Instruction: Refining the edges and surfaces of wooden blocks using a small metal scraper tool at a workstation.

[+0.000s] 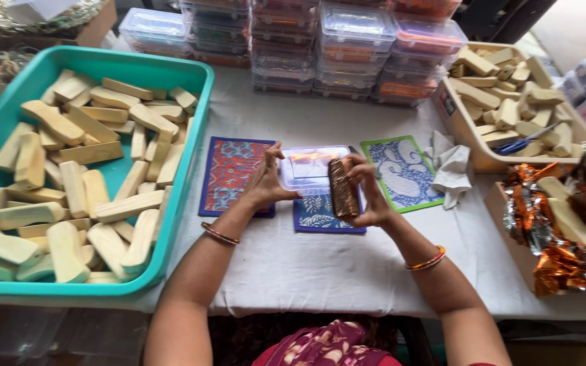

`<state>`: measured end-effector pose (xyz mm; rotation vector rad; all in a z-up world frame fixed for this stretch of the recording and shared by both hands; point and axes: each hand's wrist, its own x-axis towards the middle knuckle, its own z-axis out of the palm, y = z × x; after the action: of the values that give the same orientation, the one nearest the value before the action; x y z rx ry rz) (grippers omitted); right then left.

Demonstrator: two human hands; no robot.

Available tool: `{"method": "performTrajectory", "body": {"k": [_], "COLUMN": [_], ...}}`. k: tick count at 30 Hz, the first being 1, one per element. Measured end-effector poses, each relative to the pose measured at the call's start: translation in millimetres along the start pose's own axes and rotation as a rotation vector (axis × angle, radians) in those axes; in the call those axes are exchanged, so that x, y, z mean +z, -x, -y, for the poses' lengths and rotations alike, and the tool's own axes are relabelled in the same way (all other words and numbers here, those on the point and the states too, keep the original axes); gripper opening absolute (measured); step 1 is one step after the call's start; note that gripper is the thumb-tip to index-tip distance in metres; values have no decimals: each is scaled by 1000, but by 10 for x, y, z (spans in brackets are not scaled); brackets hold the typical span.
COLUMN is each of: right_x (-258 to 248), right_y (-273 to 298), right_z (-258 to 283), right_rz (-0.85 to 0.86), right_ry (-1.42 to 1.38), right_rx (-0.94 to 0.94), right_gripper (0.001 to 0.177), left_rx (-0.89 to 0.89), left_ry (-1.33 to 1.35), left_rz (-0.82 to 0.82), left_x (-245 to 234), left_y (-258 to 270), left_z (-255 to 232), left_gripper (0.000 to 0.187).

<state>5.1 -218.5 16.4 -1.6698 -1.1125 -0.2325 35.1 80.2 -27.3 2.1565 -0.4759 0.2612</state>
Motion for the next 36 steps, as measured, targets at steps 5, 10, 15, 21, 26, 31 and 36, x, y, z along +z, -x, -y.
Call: {"method": "performTrajectory", "body": {"k": [5,10,15,21,26,31,36], "right_x": [48,86,-78,-136,-60,-59,36], "right_y": [15,-33,-226,-862,-1327,-1178,-823], "right_z": [308,213,106,-227,-294,-514,-136], "right_rz": [398,508,333,63,-231,-460,-334], "right_ry": [-72,81,225,359,534,-28,-677], "right_rx": [288,363,178,56,394,753,706], "right_gripper": [94,94,91,88,82,74,60], "left_rx": [-22,-94,-20,107,-33,-38,-28], "left_ry": [-9,-24,-50,-15,-61,-87,-79], "left_rz": [12,100,74,-41,28,50,70], "left_x": [60,3,-28,27,32,-38,102], "left_y": [-15,-20,-19,34,-12,-14,-56], "left_z": [45,-11,-137,-28,-56,-94,111], "left_gripper": [108,118,145,149,145,151,137]}}
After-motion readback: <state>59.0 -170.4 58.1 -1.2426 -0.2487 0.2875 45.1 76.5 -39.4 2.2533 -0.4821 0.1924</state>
